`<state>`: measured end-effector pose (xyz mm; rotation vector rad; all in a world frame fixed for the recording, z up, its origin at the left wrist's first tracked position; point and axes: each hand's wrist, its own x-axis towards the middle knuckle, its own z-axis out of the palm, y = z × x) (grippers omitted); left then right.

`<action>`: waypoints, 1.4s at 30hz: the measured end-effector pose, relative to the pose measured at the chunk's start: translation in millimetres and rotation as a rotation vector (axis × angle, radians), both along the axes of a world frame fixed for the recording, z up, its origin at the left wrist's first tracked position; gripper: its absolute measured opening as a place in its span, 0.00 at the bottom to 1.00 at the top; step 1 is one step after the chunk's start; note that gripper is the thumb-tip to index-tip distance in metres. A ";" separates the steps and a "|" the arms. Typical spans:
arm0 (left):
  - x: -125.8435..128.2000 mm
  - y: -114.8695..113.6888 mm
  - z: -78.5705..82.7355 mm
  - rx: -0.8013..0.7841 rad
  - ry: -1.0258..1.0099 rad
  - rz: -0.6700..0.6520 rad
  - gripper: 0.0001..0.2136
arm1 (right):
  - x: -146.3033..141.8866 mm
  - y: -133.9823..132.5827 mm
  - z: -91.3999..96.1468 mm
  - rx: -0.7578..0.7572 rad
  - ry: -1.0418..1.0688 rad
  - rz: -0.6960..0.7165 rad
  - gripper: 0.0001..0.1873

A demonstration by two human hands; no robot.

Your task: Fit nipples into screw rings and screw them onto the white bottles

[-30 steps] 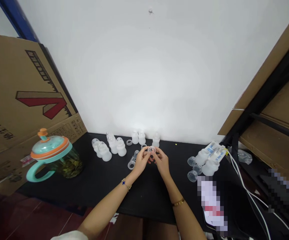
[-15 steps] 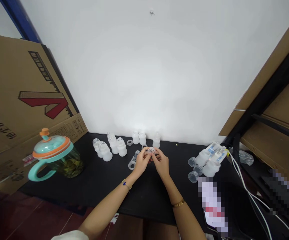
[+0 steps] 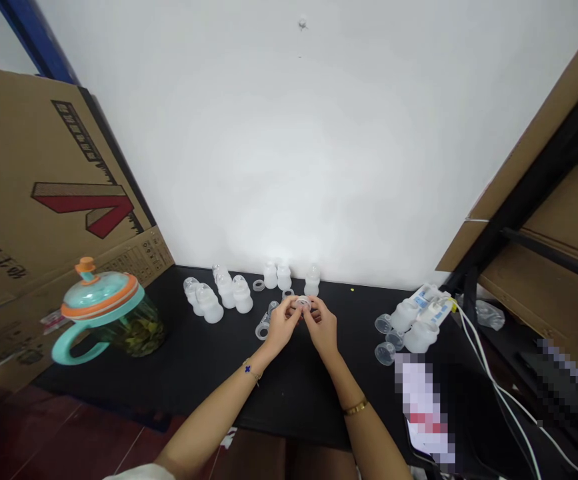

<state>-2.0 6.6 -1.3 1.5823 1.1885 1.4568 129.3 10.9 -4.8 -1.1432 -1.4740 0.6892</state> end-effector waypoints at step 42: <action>-0.6 -2.5 3.6 0.036 0.028 0.073 0.05 | -1.5 -1.7 1.1 0.025 -0.113 -0.030 0.19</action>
